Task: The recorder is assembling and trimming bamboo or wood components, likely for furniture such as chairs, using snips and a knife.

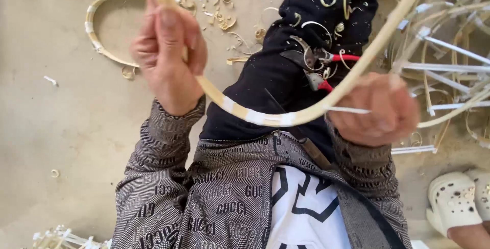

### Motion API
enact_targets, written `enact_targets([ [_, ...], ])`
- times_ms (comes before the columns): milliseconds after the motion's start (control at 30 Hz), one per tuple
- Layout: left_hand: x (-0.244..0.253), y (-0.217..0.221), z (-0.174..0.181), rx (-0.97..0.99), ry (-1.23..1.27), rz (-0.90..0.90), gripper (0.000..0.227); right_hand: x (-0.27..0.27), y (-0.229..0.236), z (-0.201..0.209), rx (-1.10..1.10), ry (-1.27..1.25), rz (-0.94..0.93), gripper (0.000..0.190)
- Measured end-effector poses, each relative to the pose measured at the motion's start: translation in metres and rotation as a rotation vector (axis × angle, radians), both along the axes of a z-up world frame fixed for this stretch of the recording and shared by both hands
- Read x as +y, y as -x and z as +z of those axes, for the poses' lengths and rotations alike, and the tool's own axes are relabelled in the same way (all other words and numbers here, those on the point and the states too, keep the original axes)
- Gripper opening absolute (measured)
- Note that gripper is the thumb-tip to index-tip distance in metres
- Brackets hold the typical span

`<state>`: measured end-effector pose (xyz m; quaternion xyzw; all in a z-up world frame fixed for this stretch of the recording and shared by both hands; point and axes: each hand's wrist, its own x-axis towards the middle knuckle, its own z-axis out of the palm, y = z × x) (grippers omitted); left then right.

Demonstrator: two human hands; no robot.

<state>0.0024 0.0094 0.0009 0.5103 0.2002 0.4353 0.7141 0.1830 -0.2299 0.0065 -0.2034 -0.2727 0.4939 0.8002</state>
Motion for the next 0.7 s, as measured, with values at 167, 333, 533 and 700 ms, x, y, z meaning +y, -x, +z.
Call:
enact_targets([
  [167,-0.01,-0.004,0.015,-0.03,0.011,-0.009,0.03,0.006,0.006,0.007,0.177,0.132,-0.342,0.046],
  [333,-0.019,-0.001,-0.003,-0.013,-0.015,0.012,0.027,0.032,0.029,0.006,-1.463,0.676,-0.488,0.025],
  [533,-0.017,-0.002,-0.032,-0.066,-0.029,-0.01,0.026,0.032,0.029,0.012,-0.871,0.5,-0.856,0.034],
  [700,0.051,0.023,-0.035,-0.107,-0.045,0.173,0.032,-0.014,-0.04,-0.025,-0.544,0.387,-0.992,0.036],
])
